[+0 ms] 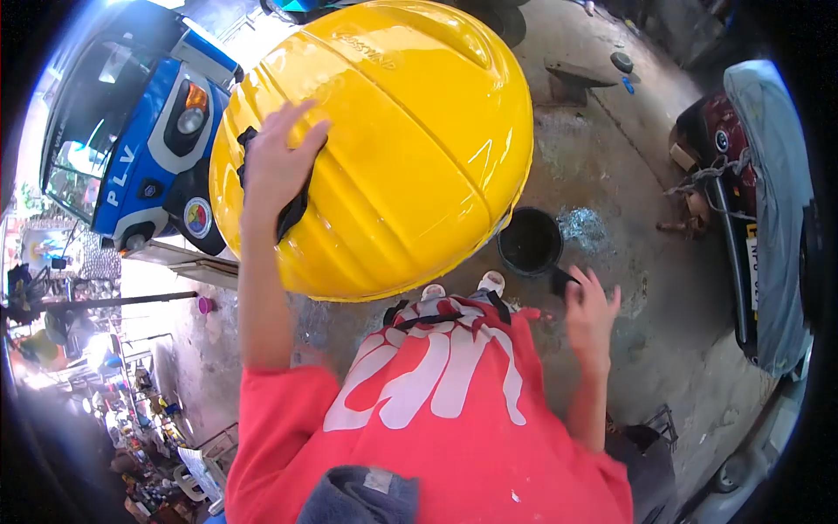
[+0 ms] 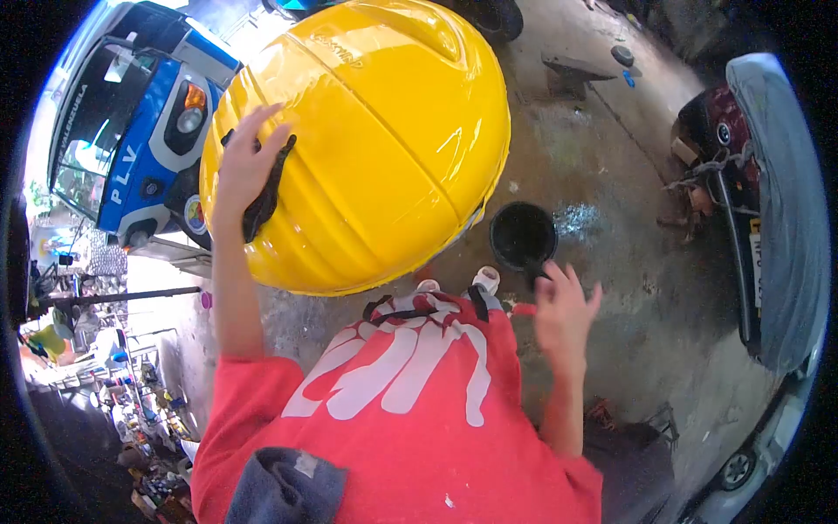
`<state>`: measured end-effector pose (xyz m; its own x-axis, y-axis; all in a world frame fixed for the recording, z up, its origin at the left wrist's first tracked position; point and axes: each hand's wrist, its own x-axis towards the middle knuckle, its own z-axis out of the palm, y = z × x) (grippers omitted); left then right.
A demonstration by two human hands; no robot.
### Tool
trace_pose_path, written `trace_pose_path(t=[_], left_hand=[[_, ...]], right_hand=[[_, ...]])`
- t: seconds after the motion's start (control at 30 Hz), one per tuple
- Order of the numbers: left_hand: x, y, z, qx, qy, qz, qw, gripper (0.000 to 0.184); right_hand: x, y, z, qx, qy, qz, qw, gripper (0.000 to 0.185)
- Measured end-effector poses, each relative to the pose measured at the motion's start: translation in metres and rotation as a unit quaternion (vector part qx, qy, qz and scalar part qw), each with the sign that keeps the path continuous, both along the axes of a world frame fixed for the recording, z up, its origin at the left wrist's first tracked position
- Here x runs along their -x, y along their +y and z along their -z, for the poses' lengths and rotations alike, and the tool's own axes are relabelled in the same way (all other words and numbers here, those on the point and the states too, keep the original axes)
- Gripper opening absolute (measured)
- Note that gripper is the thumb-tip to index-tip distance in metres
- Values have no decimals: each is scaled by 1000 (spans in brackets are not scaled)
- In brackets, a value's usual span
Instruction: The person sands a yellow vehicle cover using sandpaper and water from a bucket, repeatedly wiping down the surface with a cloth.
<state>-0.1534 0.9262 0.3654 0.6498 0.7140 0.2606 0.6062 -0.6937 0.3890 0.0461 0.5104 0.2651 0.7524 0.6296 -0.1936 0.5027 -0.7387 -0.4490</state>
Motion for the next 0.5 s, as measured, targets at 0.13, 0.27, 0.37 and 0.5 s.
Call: trace_pose_path(t=[0.13, 0.27, 0.37, 0.5], left_hand=[[81, 16, 24, -127, 65, -119, 983, 51], [45, -27, 46, -120, -101, -66, 985, 44], [-1, -88, 30, -104, -84, 17, 991, 46], [-64, -158, 48, -102, -48, 123, 986, 30]], right_hand=[[-47, -91, 108, 251, 103, 184, 945, 54], [-55, -94, 193, 153, 176, 123, 965, 56], [-34, -31, 187, 53, 180, 31, 982, 53], [-26, 31, 165, -10, 189, -42, 981, 50]])
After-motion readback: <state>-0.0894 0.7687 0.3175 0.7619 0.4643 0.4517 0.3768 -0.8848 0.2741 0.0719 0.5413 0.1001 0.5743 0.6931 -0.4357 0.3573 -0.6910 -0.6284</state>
